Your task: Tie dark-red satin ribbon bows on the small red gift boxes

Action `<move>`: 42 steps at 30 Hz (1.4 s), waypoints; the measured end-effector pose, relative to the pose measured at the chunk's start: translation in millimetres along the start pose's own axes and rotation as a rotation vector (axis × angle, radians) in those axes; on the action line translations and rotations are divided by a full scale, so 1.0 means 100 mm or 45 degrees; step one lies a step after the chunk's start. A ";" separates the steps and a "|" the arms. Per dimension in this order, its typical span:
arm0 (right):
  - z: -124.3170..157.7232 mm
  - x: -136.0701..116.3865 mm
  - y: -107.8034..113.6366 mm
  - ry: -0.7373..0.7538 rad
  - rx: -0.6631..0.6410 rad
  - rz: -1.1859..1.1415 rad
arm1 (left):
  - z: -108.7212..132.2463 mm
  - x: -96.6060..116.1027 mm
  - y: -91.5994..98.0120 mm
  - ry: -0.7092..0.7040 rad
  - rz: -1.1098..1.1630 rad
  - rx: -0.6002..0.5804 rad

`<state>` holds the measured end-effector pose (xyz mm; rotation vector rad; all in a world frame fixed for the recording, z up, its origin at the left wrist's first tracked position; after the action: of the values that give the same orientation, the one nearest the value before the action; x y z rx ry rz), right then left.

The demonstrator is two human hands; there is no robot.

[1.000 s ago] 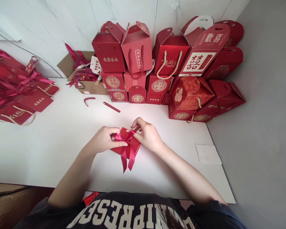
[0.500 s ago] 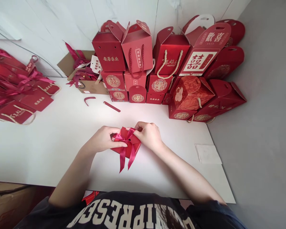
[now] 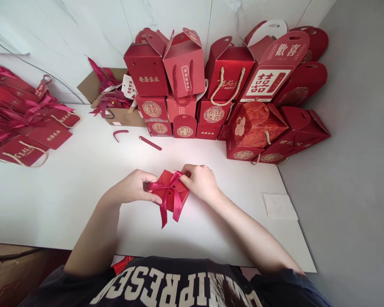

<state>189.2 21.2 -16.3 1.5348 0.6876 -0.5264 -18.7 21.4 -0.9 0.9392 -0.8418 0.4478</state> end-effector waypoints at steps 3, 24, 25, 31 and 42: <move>0.01 -0.01 -0.02 0.004 -0.002 0.025 | 0.00 -0.01 0.00 0.015 0.063 -0.036; 0.37 -0.48 0.28 0.702 -0.178 0.431 | -0.02 0.00 0.01 -0.018 0.066 -0.055; 0.36 -0.47 0.28 0.707 -0.191 0.424 | -0.02 0.00 0.01 -0.017 0.063 -0.056; 0.30 -0.40 0.40 0.693 -0.294 0.364 | -0.02 0.01 0.00 -0.015 0.078 -0.059; 0.28 -0.31 0.47 0.416 -0.518 0.007 | -0.02 0.04 -0.01 0.029 0.144 -0.082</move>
<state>201.8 -10.7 36.0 1.2445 0.9752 -0.1149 -14.4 22.4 1.4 0.8283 -0.8864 0.5249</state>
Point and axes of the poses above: each hand's wrist, its own z-axis away from the middle knuckle, its own y-axis out of the back of the hand, x = y × z, the point moved 3 cm from there along -z, towards the middle knuckle, and after that the axes turned 10 degrees about x, right-handed, at the moved point
